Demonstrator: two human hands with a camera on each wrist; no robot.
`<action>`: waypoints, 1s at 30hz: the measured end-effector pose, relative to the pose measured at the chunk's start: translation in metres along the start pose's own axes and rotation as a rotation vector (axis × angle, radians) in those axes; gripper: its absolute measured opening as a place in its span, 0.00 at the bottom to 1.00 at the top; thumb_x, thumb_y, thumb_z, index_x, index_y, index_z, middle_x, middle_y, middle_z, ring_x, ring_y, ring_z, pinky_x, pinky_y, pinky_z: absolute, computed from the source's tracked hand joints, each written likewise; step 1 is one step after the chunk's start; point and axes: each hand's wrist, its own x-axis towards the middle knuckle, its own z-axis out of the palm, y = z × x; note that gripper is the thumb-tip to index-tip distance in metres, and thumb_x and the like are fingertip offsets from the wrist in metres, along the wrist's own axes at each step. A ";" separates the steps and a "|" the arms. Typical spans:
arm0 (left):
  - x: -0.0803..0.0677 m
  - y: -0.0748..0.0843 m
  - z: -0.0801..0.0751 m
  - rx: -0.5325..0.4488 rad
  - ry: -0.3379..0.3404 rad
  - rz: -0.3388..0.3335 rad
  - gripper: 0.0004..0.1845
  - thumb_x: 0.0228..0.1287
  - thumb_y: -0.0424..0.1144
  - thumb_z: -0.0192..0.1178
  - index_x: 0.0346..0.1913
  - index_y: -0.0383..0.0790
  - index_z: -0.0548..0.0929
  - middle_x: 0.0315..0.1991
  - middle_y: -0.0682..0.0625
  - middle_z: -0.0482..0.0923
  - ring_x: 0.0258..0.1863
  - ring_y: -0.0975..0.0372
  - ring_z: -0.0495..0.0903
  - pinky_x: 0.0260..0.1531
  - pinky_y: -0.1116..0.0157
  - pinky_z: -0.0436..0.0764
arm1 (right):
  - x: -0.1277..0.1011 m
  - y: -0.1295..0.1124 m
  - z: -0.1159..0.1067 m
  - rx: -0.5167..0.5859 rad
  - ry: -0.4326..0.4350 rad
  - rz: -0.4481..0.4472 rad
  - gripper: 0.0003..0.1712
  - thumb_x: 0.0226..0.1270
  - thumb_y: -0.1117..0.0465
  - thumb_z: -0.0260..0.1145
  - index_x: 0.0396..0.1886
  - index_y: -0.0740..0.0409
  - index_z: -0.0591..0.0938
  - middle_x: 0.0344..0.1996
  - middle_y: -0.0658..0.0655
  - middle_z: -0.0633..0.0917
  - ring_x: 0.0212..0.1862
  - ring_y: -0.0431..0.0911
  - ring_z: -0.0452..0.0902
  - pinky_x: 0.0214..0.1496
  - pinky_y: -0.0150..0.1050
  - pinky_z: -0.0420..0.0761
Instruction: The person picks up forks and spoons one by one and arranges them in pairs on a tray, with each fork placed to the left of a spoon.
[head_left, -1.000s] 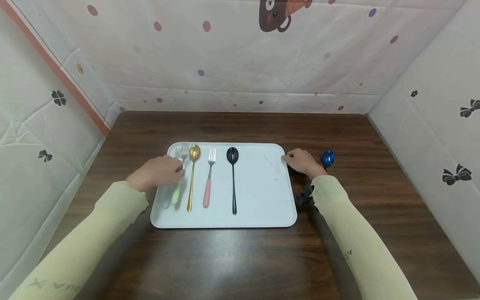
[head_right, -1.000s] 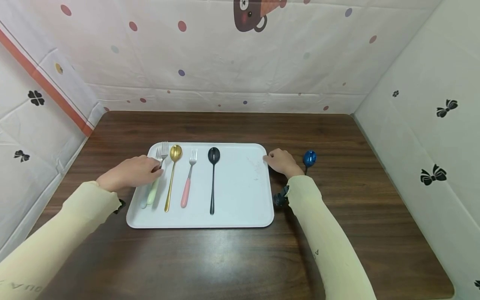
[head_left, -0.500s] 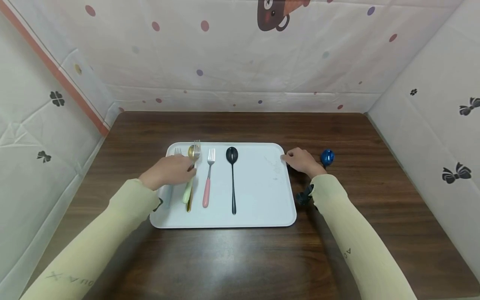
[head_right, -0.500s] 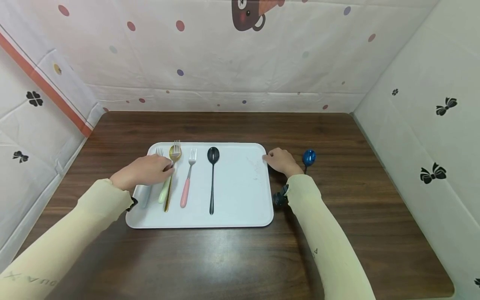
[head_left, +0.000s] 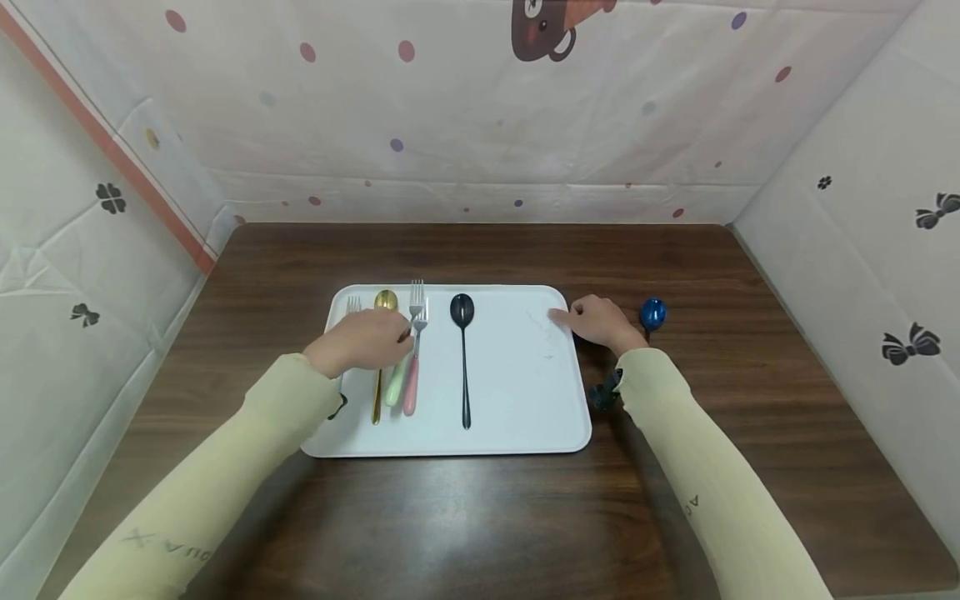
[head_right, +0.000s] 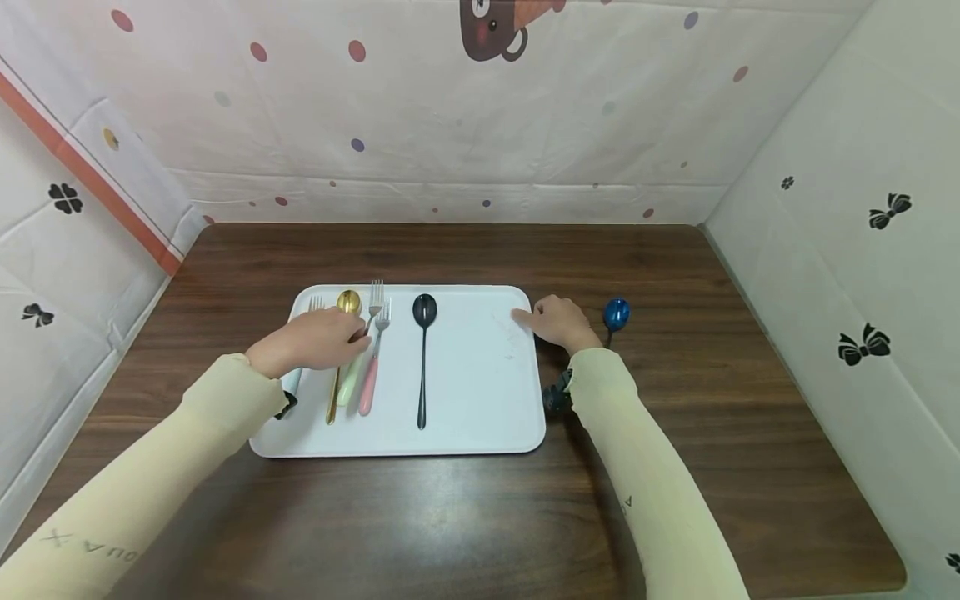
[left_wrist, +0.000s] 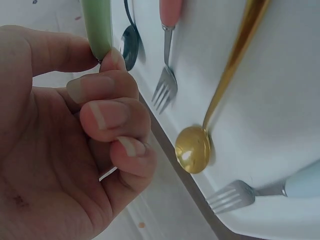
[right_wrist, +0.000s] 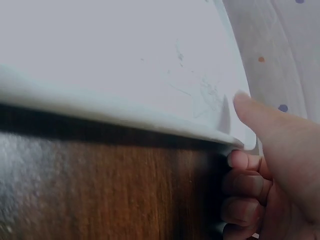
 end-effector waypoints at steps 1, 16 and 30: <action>0.001 0.001 0.000 0.004 0.005 0.003 0.17 0.70 0.43 0.47 0.22 0.43 0.73 0.17 0.51 0.68 0.17 0.61 0.69 0.21 0.66 0.68 | 0.000 -0.001 0.000 -0.013 0.004 -0.001 0.33 0.65 0.31 0.54 0.17 0.53 0.70 0.14 0.49 0.66 0.23 0.46 0.64 0.29 0.38 0.65; 0.011 0.015 0.005 0.047 0.003 0.030 0.18 0.70 0.44 0.48 0.20 0.45 0.72 0.17 0.52 0.67 0.17 0.62 0.68 0.18 0.66 0.66 | -0.001 -0.003 0.000 -0.054 0.022 -0.022 0.34 0.55 0.28 0.63 0.15 0.52 0.69 0.13 0.49 0.66 0.22 0.44 0.64 0.25 0.36 0.63; 0.018 0.029 0.005 0.093 0.027 0.070 0.18 0.69 0.44 0.47 0.20 0.46 0.73 0.20 0.50 0.73 0.22 0.59 0.72 0.24 0.63 0.69 | -0.001 -0.002 -0.001 -0.043 0.005 0.003 0.28 0.70 0.37 0.53 0.21 0.55 0.72 0.18 0.52 0.69 0.27 0.47 0.67 0.31 0.40 0.67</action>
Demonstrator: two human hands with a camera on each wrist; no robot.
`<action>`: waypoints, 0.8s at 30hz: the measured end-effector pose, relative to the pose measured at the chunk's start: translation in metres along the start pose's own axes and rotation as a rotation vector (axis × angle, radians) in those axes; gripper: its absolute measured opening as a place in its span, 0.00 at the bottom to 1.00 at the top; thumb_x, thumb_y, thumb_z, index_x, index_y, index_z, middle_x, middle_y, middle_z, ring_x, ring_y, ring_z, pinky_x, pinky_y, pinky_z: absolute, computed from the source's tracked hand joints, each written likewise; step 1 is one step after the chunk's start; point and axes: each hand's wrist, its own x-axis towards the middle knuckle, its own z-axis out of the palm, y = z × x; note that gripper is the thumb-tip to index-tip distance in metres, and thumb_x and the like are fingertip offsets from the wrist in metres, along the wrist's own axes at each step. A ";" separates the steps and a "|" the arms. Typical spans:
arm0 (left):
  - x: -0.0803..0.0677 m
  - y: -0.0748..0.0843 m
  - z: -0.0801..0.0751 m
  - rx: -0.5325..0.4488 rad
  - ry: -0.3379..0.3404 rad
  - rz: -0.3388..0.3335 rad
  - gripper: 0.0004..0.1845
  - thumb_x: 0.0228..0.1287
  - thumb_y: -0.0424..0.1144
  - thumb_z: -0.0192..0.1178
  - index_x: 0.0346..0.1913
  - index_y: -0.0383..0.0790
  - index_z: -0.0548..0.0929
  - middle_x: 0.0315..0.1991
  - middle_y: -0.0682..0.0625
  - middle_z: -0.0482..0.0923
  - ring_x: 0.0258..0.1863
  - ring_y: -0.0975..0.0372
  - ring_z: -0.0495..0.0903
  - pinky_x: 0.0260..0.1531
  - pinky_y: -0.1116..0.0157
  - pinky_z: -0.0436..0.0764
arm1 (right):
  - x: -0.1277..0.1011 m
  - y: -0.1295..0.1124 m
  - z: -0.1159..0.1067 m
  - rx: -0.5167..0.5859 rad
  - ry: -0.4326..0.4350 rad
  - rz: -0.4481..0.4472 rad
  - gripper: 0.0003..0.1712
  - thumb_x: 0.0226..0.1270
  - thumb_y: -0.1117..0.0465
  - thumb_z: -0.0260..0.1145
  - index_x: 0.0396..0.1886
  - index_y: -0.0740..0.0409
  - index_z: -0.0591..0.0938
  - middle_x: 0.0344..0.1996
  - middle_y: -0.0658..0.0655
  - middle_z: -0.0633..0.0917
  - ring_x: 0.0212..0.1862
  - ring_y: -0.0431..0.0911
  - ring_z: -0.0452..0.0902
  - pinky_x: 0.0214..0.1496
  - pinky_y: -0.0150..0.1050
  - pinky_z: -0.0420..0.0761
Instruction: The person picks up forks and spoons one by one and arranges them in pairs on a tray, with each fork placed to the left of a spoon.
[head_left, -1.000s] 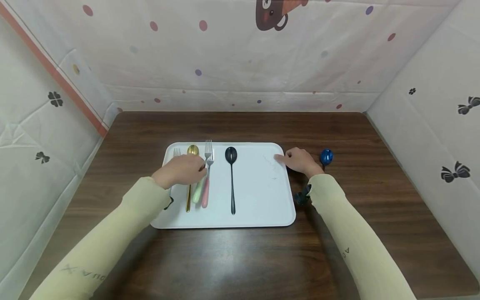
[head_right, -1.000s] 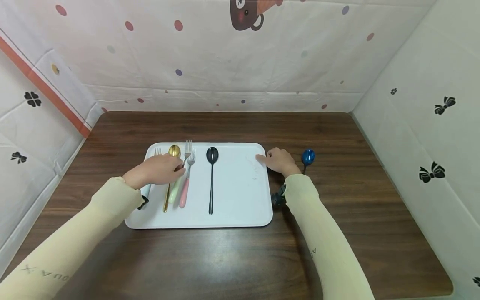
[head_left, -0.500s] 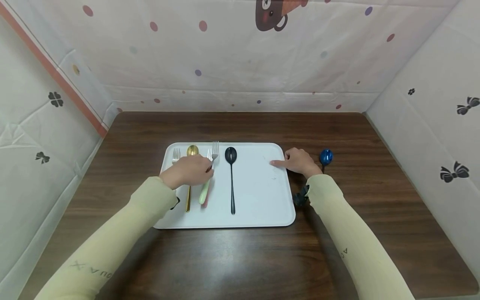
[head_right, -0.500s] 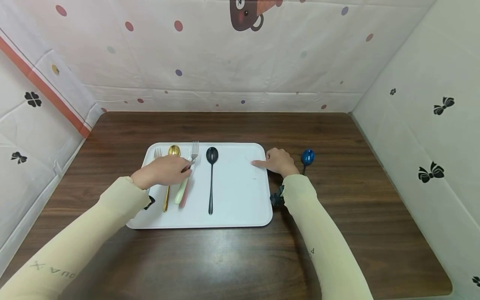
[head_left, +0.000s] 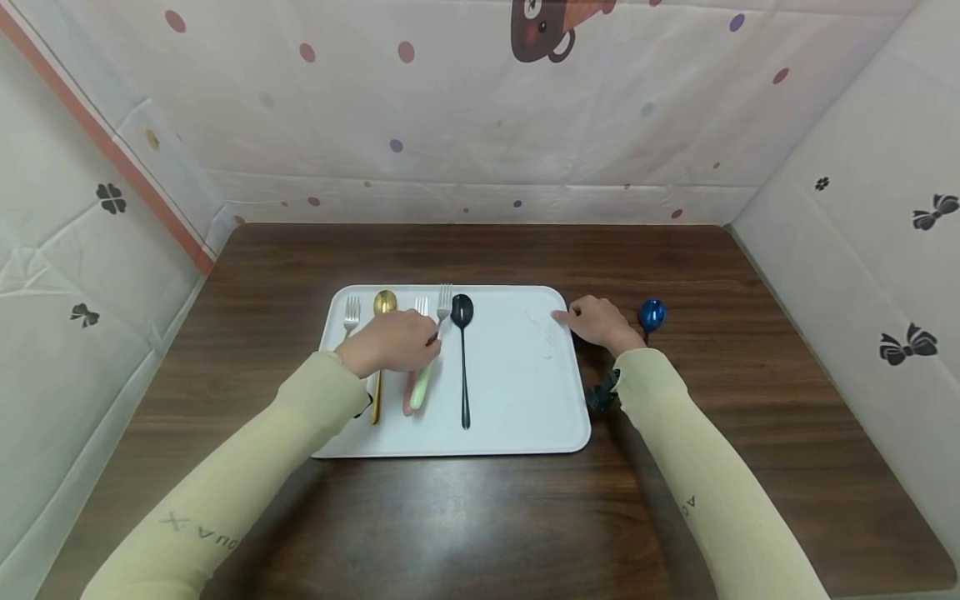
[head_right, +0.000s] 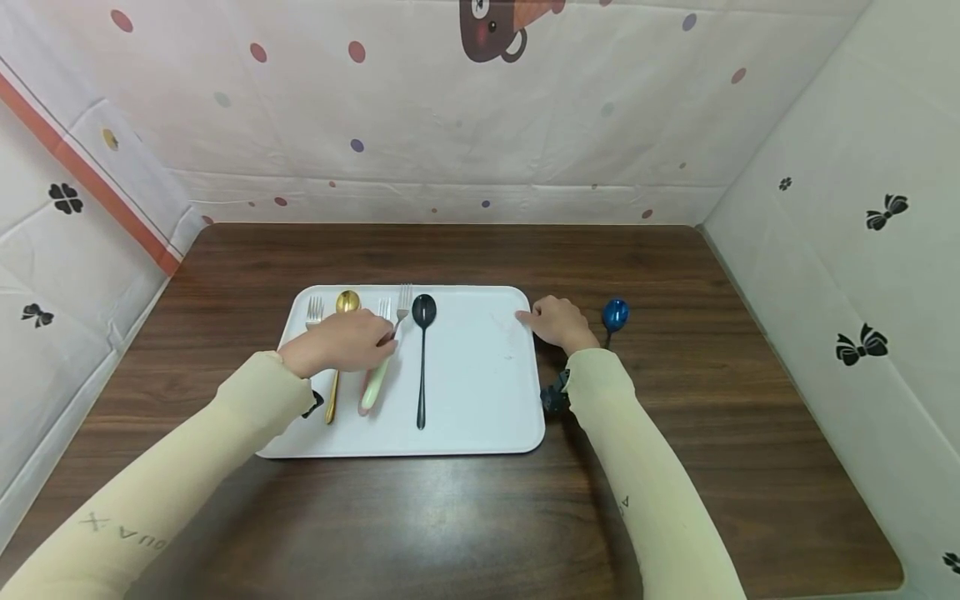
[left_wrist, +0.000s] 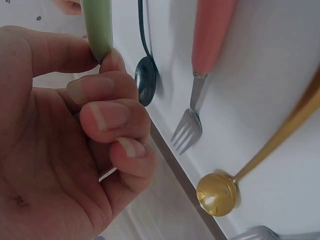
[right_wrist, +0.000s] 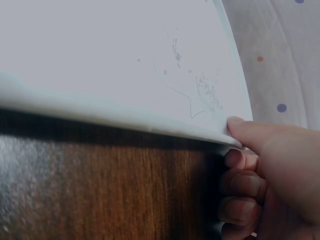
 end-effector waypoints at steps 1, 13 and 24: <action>0.000 0.001 0.000 0.004 0.000 0.000 0.18 0.69 0.44 0.47 0.20 0.46 0.73 0.20 0.50 0.74 0.23 0.59 0.73 0.25 0.62 0.70 | 0.000 0.000 0.000 0.003 -0.002 0.005 0.27 0.71 0.38 0.53 0.23 0.55 0.73 0.19 0.53 0.69 0.28 0.48 0.68 0.32 0.40 0.67; 0.011 0.014 -0.001 -0.013 -0.038 -0.016 0.16 0.70 0.45 0.46 0.24 0.45 0.74 0.23 0.50 0.74 0.24 0.59 0.74 0.23 0.62 0.70 | -0.001 0.001 -0.001 0.040 -0.020 0.026 0.26 0.72 0.39 0.52 0.27 0.56 0.76 0.23 0.54 0.70 0.33 0.49 0.70 0.36 0.42 0.69; 0.020 0.031 0.004 -0.021 -0.030 0.012 0.16 0.69 0.44 0.47 0.24 0.43 0.74 0.23 0.50 0.71 0.22 0.59 0.71 0.22 0.63 0.68 | -0.002 -0.001 -0.002 0.042 -0.026 0.034 0.26 0.72 0.39 0.52 0.29 0.56 0.77 0.24 0.55 0.71 0.35 0.50 0.70 0.37 0.42 0.69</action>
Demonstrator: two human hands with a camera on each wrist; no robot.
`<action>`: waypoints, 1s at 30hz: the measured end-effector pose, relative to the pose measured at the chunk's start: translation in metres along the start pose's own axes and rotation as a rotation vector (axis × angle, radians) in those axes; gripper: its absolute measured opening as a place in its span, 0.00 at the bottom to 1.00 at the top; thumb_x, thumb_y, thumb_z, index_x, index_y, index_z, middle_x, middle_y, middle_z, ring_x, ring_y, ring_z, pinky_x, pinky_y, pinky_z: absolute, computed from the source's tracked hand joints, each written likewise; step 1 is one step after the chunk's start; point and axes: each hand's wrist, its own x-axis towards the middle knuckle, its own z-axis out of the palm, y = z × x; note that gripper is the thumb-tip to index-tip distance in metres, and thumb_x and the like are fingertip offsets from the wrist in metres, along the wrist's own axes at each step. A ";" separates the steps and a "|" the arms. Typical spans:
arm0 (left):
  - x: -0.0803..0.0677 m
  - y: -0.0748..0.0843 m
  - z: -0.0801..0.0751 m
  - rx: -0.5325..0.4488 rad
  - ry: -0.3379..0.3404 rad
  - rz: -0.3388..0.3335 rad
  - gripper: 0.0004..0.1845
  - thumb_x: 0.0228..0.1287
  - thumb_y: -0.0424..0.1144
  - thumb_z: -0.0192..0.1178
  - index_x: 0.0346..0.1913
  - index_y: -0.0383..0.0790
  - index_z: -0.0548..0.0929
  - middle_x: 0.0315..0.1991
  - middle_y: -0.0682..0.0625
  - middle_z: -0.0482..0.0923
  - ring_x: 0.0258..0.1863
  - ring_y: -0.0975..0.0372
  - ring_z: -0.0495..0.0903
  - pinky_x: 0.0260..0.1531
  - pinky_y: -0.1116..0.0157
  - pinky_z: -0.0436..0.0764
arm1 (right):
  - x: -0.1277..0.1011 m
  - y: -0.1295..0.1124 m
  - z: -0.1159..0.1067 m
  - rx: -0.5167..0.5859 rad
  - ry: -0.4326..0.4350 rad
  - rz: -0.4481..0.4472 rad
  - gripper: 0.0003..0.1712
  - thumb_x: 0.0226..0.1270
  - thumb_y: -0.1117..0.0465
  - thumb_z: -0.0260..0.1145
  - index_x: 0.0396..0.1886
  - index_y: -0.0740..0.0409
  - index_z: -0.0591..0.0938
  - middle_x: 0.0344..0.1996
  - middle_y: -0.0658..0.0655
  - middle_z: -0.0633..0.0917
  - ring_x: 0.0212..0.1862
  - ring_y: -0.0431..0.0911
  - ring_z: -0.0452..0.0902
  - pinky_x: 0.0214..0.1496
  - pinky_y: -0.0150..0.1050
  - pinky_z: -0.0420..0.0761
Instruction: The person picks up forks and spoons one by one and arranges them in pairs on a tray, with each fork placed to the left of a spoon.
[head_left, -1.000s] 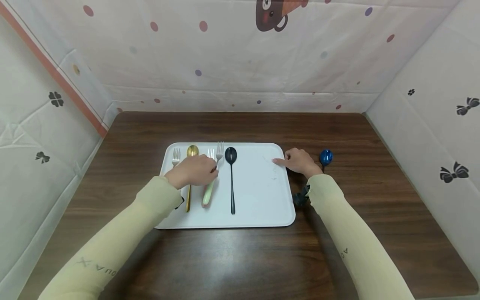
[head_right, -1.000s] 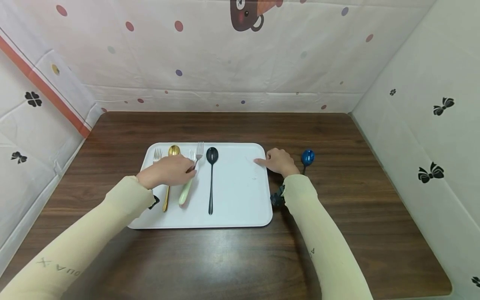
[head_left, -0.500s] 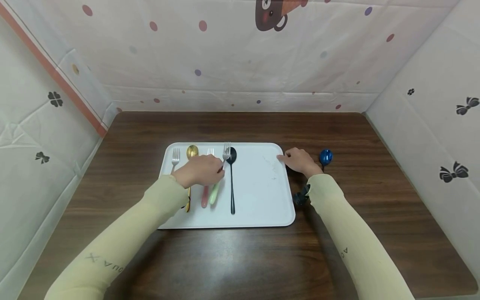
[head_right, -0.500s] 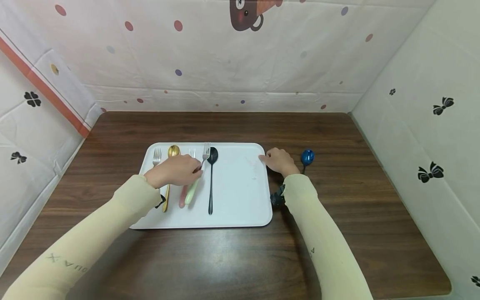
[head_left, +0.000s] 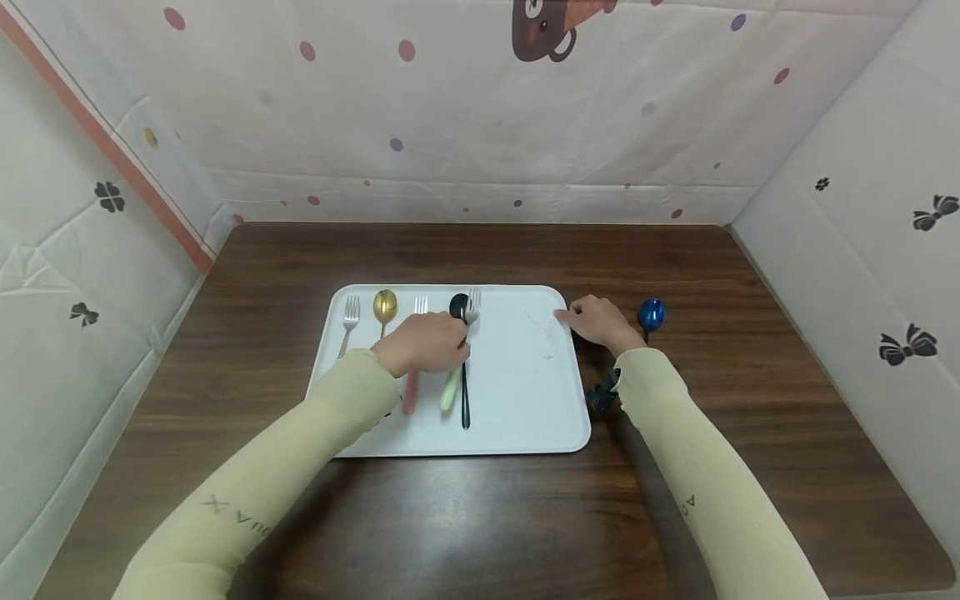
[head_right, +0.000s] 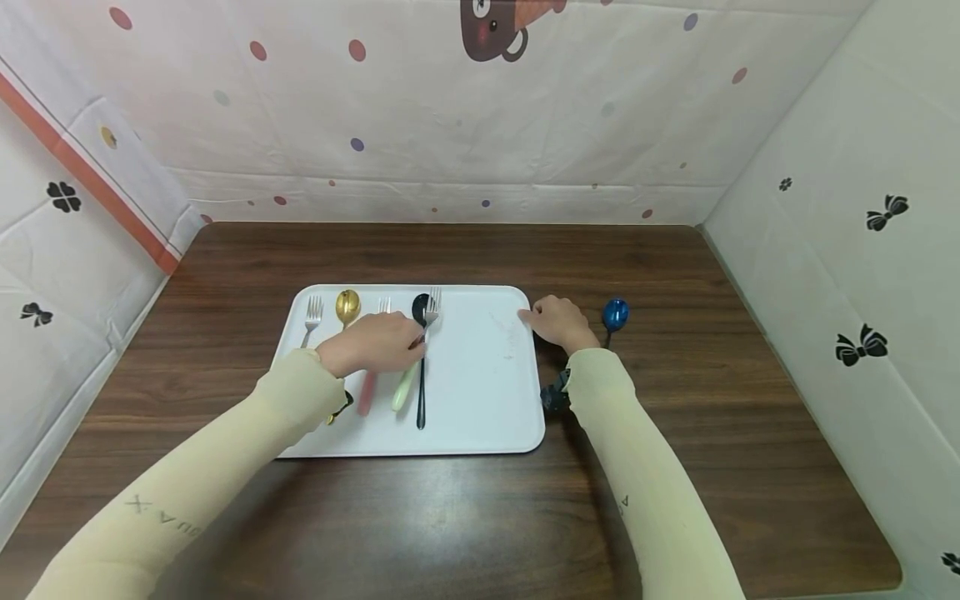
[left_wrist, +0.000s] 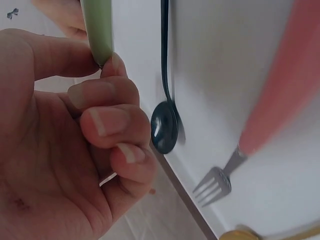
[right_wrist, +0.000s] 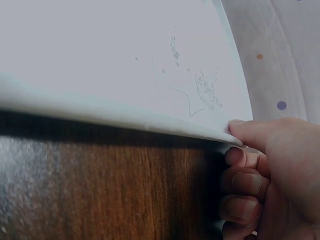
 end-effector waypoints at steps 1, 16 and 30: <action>0.001 0.001 0.001 0.002 0.002 -0.001 0.16 0.69 0.43 0.47 0.23 0.43 0.74 0.22 0.50 0.71 0.22 0.59 0.71 0.22 0.63 0.68 | 0.000 0.000 0.000 0.001 0.000 0.001 0.26 0.72 0.39 0.52 0.29 0.56 0.77 0.24 0.55 0.71 0.35 0.50 0.70 0.38 0.42 0.69; 0.010 0.020 0.006 -0.020 -0.004 -0.001 0.14 0.69 0.42 0.48 0.25 0.43 0.74 0.18 0.52 0.67 0.18 0.62 0.67 0.19 0.66 0.64 | 0.001 0.001 0.000 0.007 0.006 -0.008 0.27 0.72 0.39 0.52 0.26 0.55 0.76 0.22 0.54 0.71 0.32 0.49 0.69 0.36 0.42 0.68; 0.019 0.035 0.010 0.000 0.012 -0.022 0.13 0.69 0.43 0.48 0.28 0.43 0.77 0.22 0.51 0.72 0.20 0.61 0.70 0.20 0.65 0.68 | 0.002 0.000 0.000 0.009 0.003 0.003 0.26 0.72 0.39 0.52 0.30 0.57 0.79 0.25 0.55 0.73 0.36 0.50 0.71 0.39 0.42 0.69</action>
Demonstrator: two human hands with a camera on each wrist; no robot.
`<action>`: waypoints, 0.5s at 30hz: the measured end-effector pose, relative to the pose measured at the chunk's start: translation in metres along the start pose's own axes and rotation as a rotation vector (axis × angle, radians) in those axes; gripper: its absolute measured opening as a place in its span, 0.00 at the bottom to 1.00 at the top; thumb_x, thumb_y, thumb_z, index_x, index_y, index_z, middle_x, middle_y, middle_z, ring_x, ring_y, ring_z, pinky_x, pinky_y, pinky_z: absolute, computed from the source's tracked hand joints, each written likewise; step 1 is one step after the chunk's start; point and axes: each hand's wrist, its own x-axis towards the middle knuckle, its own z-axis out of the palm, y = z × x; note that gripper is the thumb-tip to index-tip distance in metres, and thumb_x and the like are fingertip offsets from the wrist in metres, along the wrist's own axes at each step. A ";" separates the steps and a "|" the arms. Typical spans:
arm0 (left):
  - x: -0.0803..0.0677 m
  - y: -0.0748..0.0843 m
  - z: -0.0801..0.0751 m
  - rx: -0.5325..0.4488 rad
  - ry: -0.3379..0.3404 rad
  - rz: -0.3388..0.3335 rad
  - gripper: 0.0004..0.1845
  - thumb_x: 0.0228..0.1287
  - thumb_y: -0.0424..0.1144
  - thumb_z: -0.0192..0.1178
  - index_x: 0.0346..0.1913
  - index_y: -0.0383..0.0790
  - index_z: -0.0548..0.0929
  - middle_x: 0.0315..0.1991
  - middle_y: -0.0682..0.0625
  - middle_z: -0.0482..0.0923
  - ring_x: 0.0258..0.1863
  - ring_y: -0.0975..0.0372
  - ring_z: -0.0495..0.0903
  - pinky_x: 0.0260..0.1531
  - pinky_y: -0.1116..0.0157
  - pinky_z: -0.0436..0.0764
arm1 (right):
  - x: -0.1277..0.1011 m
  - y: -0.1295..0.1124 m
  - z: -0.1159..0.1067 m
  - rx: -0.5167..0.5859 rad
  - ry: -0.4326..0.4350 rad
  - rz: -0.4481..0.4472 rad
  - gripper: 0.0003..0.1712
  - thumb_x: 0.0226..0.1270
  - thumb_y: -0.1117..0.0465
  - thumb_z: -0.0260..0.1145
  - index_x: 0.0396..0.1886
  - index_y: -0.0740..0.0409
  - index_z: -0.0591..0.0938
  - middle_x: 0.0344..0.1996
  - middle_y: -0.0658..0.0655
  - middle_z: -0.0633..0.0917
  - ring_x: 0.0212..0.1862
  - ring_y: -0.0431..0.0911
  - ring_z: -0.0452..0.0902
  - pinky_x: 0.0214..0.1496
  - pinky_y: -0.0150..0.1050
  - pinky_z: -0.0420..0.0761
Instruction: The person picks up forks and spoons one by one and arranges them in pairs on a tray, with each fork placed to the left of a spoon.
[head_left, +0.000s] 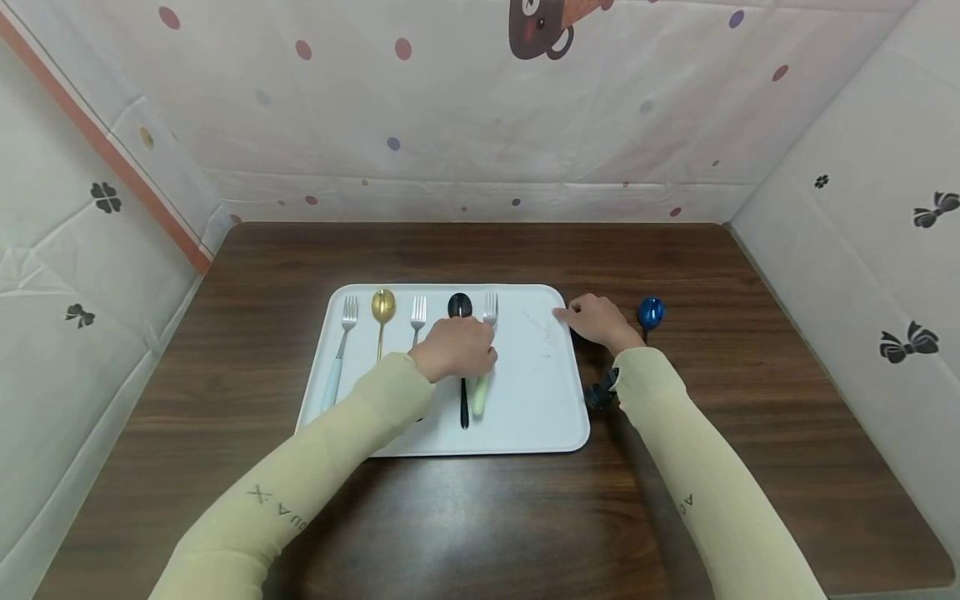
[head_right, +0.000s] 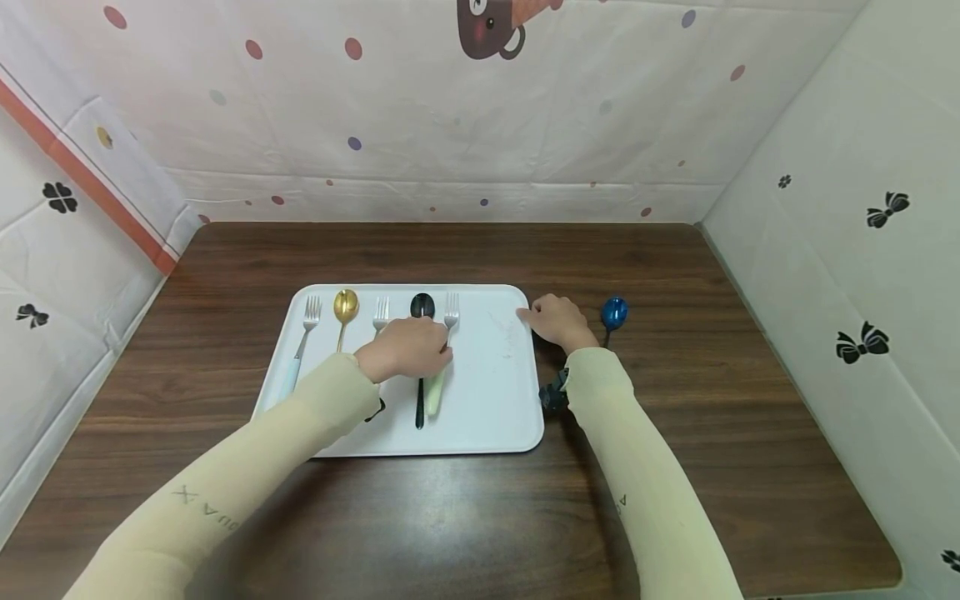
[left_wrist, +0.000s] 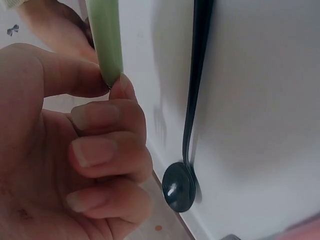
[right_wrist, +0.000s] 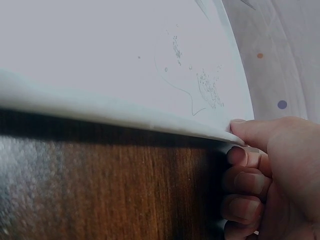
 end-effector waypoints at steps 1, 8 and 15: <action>0.001 0.001 0.001 -0.001 0.001 -0.003 0.13 0.68 0.43 0.48 0.29 0.43 0.77 0.22 0.51 0.72 0.20 0.61 0.70 0.20 0.65 0.67 | 0.000 0.000 0.000 -0.001 0.000 0.000 0.26 0.72 0.39 0.52 0.31 0.57 0.79 0.25 0.55 0.73 0.36 0.50 0.71 0.39 0.42 0.69; 0.009 0.005 0.006 0.012 -0.008 -0.015 0.12 0.68 0.42 0.49 0.28 0.43 0.77 0.22 0.51 0.70 0.20 0.61 0.70 0.19 0.64 0.67 | 0.001 0.001 0.000 -0.017 0.004 -0.009 0.26 0.72 0.40 0.52 0.29 0.57 0.78 0.22 0.54 0.71 0.33 0.49 0.69 0.37 0.41 0.68; 0.016 0.006 0.013 0.017 -0.015 -0.019 0.10 0.68 0.42 0.48 0.31 0.43 0.76 0.24 0.51 0.71 0.22 0.60 0.70 0.22 0.64 0.68 | 0.002 0.001 0.001 -0.031 0.021 -0.023 0.26 0.72 0.40 0.52 0.27 0.57 0.78 0.22 0.54 0.71 0.33 0.49 0.69 0.37 0.42 0.67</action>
